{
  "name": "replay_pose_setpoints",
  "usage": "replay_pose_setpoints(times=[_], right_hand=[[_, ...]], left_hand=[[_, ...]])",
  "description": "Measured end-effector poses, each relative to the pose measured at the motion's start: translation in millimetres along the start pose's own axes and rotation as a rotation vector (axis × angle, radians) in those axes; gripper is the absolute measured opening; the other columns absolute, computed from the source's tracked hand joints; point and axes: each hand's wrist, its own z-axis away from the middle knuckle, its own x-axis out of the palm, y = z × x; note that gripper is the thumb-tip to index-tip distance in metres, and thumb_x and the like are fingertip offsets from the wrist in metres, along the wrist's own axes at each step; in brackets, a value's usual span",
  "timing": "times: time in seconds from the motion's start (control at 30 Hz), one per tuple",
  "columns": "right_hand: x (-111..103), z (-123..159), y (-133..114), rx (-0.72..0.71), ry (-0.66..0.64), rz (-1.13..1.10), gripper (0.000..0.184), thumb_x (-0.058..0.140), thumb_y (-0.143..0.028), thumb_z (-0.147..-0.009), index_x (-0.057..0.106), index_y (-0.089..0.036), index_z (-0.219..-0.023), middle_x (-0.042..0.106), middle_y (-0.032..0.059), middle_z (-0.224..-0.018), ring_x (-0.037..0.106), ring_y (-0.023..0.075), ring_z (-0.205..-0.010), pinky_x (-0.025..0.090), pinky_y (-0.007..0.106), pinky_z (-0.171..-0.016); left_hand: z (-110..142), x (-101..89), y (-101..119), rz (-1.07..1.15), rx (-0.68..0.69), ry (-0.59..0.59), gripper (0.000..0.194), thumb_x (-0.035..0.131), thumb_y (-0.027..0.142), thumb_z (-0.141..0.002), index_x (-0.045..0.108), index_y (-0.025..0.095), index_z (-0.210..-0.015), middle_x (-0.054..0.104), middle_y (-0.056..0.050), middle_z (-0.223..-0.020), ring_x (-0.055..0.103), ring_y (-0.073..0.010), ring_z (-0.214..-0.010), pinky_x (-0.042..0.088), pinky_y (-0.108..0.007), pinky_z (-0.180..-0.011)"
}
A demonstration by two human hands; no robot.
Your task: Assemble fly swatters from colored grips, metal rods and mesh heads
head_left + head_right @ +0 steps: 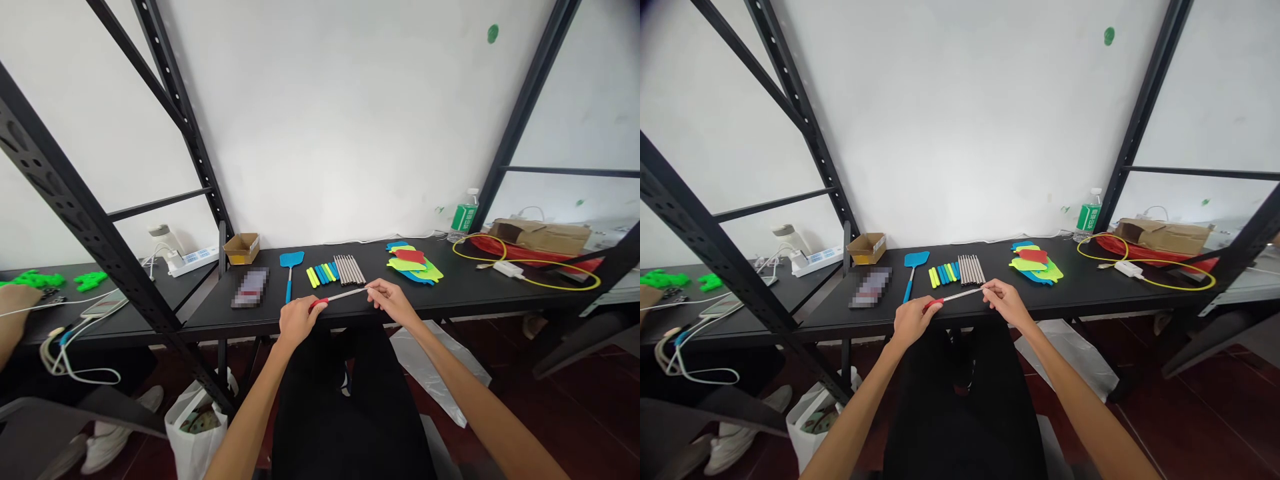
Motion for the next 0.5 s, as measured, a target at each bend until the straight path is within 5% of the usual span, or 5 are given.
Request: replay_pose_setpoints(times=[0.5], right_hand=[[-2.0,0.9,2.8,-0.019,-0.017,0.056,0.031,0.060,-0.049,-0.086,0.065,-0.019,-0.081,0.062,0.0028,-0.067,0.056,0.0156,-0.059,0.043,0.027,-0.055]], left_hand=[[0.3,-3.5,-1.0,0.023,0.041,-0.026,0.048,0.034,0.060,-0.097,0.068,0.028,-0.093,0.071,-0.001,-0.083,0.064,-0.0193,-0.083,0.028,-0.026,-0.061]])
